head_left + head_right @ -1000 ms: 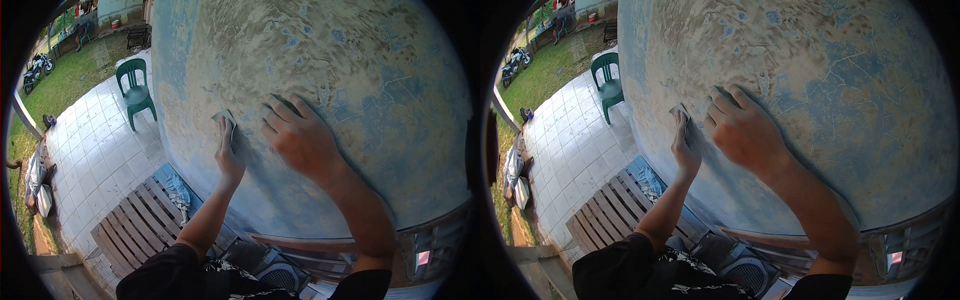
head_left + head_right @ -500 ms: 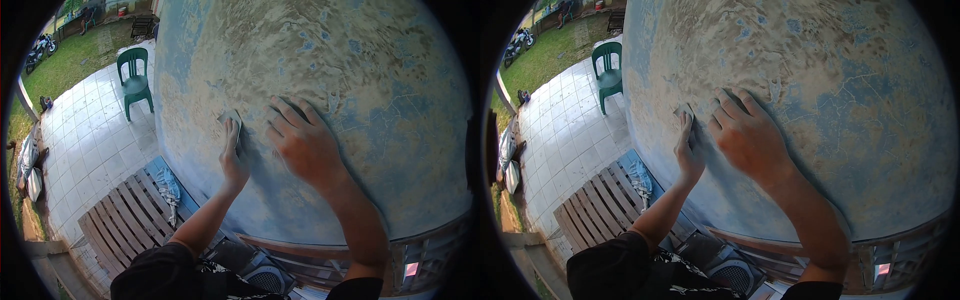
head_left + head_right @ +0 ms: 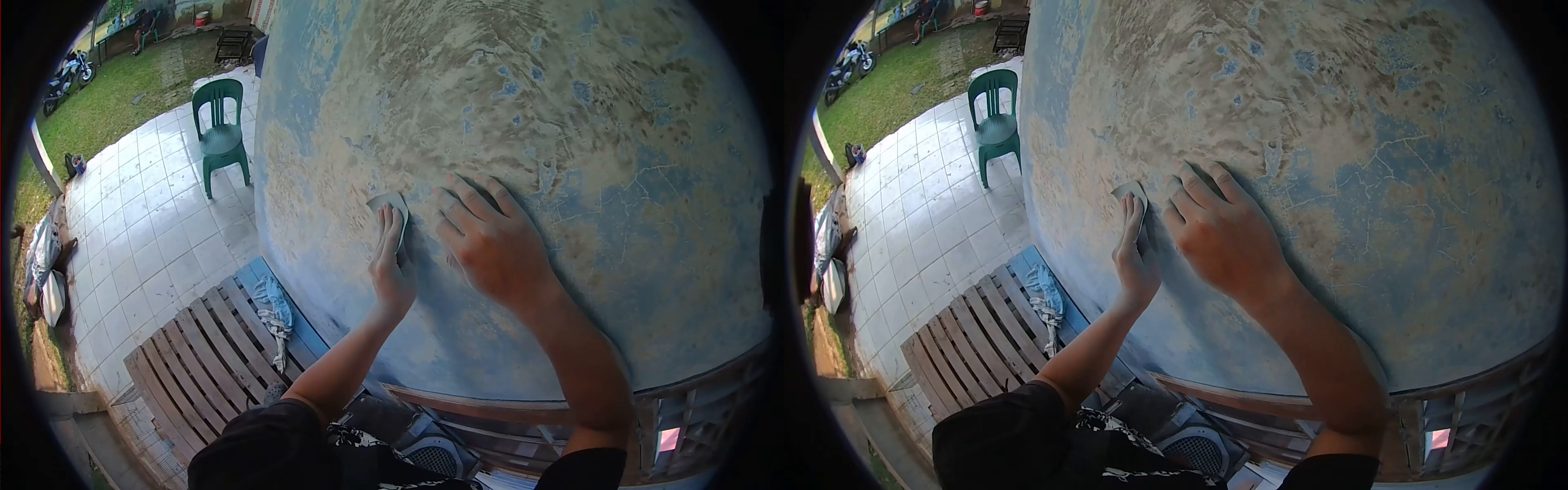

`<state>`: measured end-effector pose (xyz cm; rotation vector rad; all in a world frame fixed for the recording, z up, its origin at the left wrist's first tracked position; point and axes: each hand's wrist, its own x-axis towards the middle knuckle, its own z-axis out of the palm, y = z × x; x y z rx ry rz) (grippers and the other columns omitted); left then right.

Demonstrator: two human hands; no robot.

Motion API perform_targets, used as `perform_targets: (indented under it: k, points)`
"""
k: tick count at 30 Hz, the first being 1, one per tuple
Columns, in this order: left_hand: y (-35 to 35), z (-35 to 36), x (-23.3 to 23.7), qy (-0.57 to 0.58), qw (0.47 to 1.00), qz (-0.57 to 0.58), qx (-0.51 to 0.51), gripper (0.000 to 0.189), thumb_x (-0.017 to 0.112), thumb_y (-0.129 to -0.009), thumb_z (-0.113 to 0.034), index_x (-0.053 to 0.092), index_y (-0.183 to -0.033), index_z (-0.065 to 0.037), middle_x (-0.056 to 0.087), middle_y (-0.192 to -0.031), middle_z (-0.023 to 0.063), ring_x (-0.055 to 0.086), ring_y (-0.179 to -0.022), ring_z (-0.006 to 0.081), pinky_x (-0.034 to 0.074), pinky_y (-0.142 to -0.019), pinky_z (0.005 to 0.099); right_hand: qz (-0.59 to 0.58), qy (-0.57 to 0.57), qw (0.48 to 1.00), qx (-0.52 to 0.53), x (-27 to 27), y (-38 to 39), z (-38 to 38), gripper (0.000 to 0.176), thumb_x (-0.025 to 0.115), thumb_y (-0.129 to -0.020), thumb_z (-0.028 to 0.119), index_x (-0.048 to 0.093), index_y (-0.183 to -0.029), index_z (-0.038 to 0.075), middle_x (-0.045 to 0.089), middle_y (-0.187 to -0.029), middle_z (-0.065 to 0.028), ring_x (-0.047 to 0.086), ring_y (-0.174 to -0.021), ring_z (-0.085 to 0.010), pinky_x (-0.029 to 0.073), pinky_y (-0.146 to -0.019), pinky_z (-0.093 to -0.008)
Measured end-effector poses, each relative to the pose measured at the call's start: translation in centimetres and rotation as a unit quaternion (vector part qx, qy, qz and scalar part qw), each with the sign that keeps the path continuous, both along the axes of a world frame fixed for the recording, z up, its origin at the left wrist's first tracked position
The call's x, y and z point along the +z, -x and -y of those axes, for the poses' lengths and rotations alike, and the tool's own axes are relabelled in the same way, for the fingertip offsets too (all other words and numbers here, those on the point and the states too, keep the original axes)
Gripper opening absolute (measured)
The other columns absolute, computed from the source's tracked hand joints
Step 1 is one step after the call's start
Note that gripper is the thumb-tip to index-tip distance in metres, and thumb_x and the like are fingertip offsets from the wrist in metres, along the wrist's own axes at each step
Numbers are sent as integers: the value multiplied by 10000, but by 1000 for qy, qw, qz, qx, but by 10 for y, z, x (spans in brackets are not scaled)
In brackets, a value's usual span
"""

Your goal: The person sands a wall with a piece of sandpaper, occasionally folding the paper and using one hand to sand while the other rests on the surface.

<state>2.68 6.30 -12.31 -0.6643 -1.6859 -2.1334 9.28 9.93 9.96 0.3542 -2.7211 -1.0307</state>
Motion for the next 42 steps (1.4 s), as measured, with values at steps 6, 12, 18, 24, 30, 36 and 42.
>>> perform_targets:
  k: [6,12,18,24,30,36,42]
  points:
    - [-12,15,-25,37,994,-84,-67,619,530,-875,180,617,-1477,67,553,-1549,326,475,-1504,450,446,-1213,485,-4,2,1000,9,-1,-2,1,189,647,-967,190,789,-1032,82,779,-1198,-106,631,-1354,-260,402,-1229,-456]
    - [12,-8,-10,-20,999,27,6,556,519,-970,154,586,-1511,47,528,-1583,306,464,-1524,404,440,-1223,456,-14,18,1000,16,-5,-2,-1,188,640,-973,188,794,-1011,86,783,-1183,-100,627,-1354,-261,399,-1230,-458]
    - [-27,14,-21,37,996,-30,-78,588,480,-955,181,580,-1518,44,519,-1589,312,435,-1540,414,415,-1242,465,-21,-11,1000,19,-6,-2,-2,185,635,-975,183,795,-993,92,785,-1154,-99,635,-1331,-256,393,-1235,-476]
    - [15,1,-9,-6,1000,28,-12,510,514,-999,123,573,-1503,73,522,-1586,314,454,-1535,393,424,-1239,455,-8,6,1000,13,-9,-3,-1,192,635,-982,193,797,-984,91,786,-1140,-101,632,-1336,-259,374,-1248,-485]
    - [-30,11,-13,34,996,-62,-57,535,489,-957,157,617,-1467,63,549,-1557,319,469,-1515,423,445,-1218,470,-12,20,1000,16,-8,-3,-2,194,636,-985,191,794,-995,79,787,-1157,-119,635,-1331,-263,375,-1248,-490]
    - [15,4,-4,14,1000,-11,8,455,513,-1011,125,629,-1447,69,567,-1541,317,480,-1506,430,452,-1209,466,-2,10,1000,15,-6,-4,1,197,649,-982,209,793,-1006,77,790,-1160,-108,636,-1331,-262,381,-1245,-485]
    - [-39,11,-15,33,993,-96,-59,581,496,-893,167,653,-1439,49,598,-1522,291,492,-1495,433,464,-1198,482,-11,30,999,17,-7,-4,-1,189,655,-978,208,792,-998,80,788,-1158,-113,640,-1328,-263,388,-1240,-487]
